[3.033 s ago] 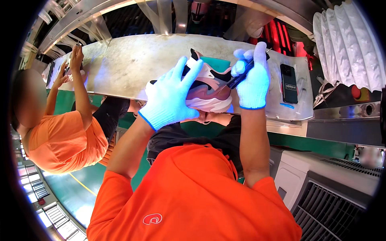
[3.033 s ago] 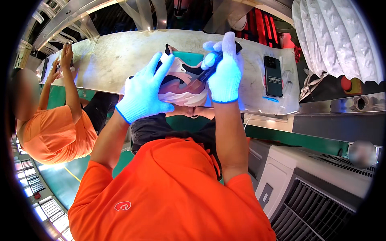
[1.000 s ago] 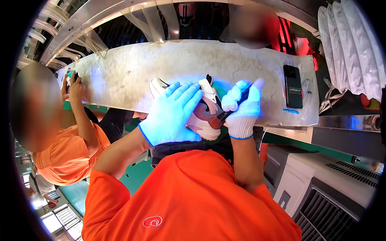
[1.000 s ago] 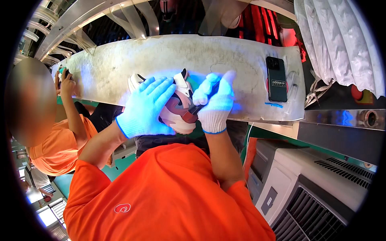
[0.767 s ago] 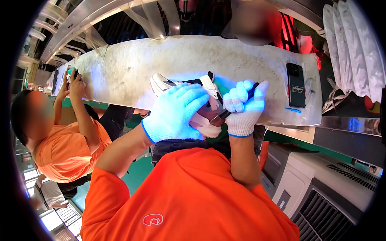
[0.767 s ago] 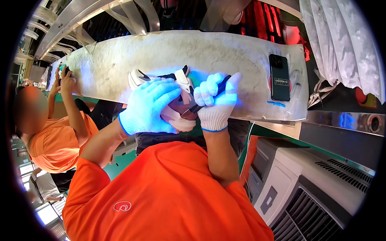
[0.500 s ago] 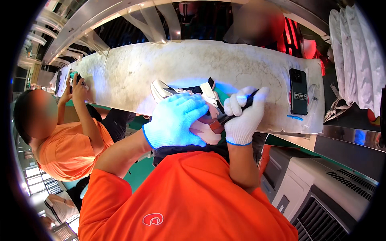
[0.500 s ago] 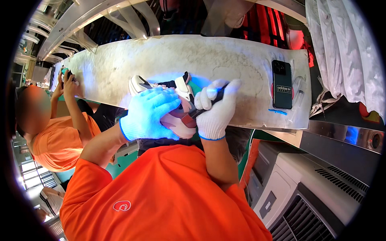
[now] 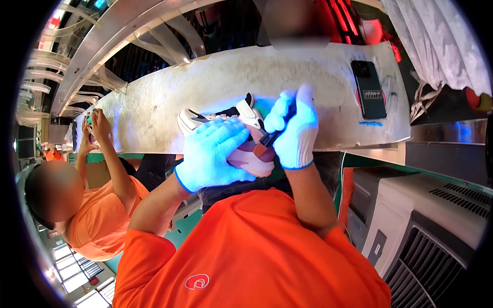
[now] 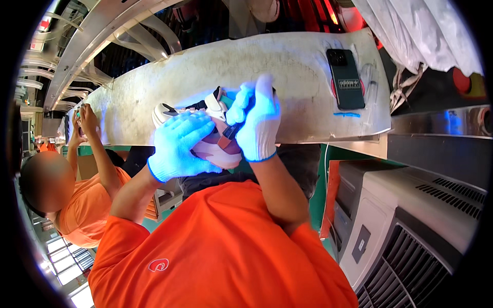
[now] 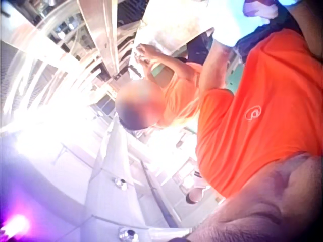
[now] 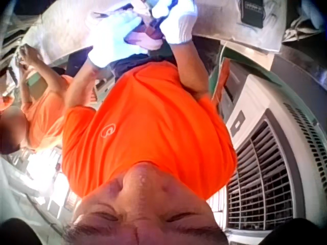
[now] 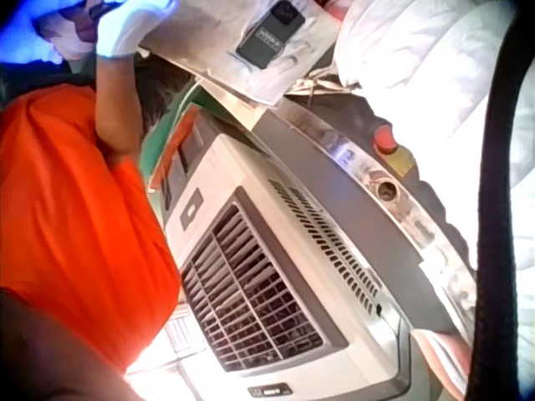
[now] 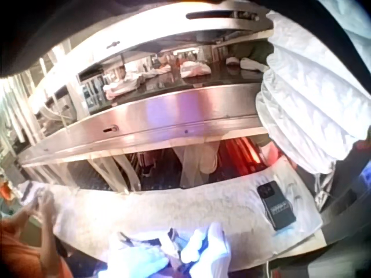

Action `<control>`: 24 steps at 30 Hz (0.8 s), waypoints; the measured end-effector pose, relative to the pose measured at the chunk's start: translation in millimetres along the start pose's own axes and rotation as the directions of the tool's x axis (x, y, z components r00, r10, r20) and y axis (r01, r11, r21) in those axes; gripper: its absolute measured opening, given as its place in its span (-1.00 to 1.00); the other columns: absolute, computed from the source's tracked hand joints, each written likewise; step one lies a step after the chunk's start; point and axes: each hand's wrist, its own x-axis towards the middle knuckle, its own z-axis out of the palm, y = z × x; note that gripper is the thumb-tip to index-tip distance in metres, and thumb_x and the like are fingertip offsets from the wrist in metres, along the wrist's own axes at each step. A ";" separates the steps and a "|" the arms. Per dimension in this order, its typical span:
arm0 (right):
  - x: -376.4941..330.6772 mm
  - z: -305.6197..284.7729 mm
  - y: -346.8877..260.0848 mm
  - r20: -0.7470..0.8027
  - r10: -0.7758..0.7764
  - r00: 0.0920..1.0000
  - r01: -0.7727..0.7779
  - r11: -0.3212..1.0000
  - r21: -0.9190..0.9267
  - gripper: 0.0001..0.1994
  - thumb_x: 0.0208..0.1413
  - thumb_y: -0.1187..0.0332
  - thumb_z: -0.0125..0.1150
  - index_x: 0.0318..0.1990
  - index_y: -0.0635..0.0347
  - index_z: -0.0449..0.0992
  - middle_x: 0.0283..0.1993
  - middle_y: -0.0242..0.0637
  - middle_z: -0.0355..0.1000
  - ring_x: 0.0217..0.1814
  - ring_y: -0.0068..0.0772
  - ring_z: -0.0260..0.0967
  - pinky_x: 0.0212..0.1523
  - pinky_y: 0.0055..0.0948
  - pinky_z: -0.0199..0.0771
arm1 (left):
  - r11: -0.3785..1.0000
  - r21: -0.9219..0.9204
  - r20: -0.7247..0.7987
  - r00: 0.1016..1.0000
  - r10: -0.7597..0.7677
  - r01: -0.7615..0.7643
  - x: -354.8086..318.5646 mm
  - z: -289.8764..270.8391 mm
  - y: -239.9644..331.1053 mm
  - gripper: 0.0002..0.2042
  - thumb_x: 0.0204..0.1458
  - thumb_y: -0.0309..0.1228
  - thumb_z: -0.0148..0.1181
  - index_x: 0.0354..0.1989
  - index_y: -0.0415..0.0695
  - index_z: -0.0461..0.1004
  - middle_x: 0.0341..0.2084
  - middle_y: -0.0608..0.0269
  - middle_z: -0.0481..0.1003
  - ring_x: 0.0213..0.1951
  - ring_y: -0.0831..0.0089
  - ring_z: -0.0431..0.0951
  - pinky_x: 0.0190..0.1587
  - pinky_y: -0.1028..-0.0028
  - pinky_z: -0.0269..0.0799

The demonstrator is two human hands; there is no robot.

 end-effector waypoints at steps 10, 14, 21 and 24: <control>8.6 -10.1 -1.6 0.131 0.110 0.985 -0.112 0.994 0.010 -0.44 0.57 -0.28 0.05 -0.15 0.07 0.54 -0.52 -0.37 0.41 -0.66 -0.44 0.24 -0.60 -0.36 0.22 | 1.000 -0.005 -0.053 0.998 0.030 -0.030 -4.7 7.1 -2.8 -0.21 -0.41 0.12 0.76 0.01 -0.15 0.76 0.01 0.04 0.74 0.07 -0.01 0.78 0.17 0.06 0.67; 24.8 -23.7 -37.1 0.256 0.374 0.891 -0.292 0.906 -0.307 -0.44 0.57 -0.21 0.11 -0.21 0.16 0.59 -0.54 -0.32 0.44 -0.71 -0.38 0.29 -0.70 -0.32 0.24 | 1.000 -0.008 -0.063 0.998 0.014 -0.014 -3.9 3.3 -1.7 -0.21 -0.43 0.09 0.76 0.02 -0.16 0.76 -0.01 0.04 0.74 0.05 -0.01 0.78 0.17 0.06 0.67; 14.0 -5.4 -19.7 -0.066 0.011 0.998 -0.008 0.999 0.049 -0.57 0.55 -0.14 0.21 -0.16 0.04 0.55 -0.50 -0.40 0.41 -0.62 -0.42 0.29 -0.60 -0.36 0.31 | 1.000 -0.030 -0.049 0.999 -0.004 0.003 -4.8 2.8 -1.3 -0.19 -0.44 0.10 0.76 0.04 -0.15 0.75 0.00 0.07 0.74 0.04 0.00 0.78 0.16 0.06 0.66; 5.5 -0.4 -0.4 -0.018 0.048 0.999 -0.048 0.999 0.016 -0.55 0.55 -0.12 0.23 -0.12 0.13 0.52 -0.53 -0.34 0.39 -0.66 -0.42 0.25 -0.63 -0.34 0.29 | 1.000 -0.025 -0.034 0.999 0.002 -0.003 -6.8 5.3 -3.8 -0.10 -0.46 0.23 0.77 0.08 -0.15 0.76 0.04 0.01 0.74 0.09 -0.02 0.77 0.19 0.06 0.65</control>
